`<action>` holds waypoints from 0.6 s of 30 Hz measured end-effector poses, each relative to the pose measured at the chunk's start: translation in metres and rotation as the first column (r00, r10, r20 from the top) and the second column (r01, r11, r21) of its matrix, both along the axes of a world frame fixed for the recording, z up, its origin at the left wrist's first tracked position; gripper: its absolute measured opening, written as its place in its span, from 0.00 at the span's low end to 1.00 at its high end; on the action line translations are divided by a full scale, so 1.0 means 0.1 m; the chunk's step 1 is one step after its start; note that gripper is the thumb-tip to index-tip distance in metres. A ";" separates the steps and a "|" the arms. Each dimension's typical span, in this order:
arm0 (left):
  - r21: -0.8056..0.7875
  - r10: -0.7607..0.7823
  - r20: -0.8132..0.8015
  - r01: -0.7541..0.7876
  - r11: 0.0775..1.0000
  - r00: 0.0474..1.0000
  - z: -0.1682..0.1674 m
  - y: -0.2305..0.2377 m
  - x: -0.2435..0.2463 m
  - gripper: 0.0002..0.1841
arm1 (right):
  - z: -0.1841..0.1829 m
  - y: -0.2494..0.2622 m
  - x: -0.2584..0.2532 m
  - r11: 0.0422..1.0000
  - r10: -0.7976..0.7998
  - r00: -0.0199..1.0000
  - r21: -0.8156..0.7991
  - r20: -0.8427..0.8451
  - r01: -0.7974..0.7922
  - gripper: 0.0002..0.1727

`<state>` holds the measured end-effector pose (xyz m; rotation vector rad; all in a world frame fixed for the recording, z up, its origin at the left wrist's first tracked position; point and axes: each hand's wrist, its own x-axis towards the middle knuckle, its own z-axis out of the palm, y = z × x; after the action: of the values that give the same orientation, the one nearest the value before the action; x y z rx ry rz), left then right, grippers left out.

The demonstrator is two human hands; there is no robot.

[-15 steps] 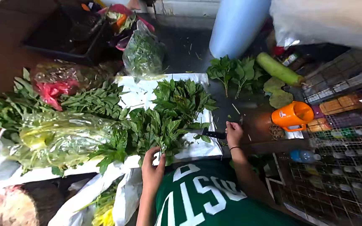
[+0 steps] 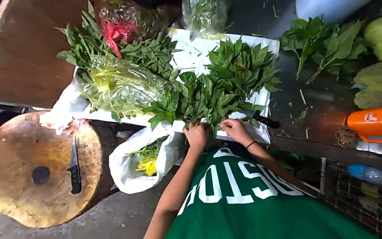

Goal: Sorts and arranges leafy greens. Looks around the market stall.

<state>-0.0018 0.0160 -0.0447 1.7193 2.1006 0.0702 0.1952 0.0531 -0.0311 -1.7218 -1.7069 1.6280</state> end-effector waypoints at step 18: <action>-0.278 0.238 0.952 -0.226 0.934 -0.191 -0.14 0.04 -0.10 0.09 | 0.33 0.01 -0.29 0.982 -0.157 0.890 0.031 -0.428 0.188 0.20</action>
<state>-0.0120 0.0197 -0.0583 0.5258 0.9692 1.1490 0.1663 0.0538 0.0018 -1.3158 -1.3469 1.6822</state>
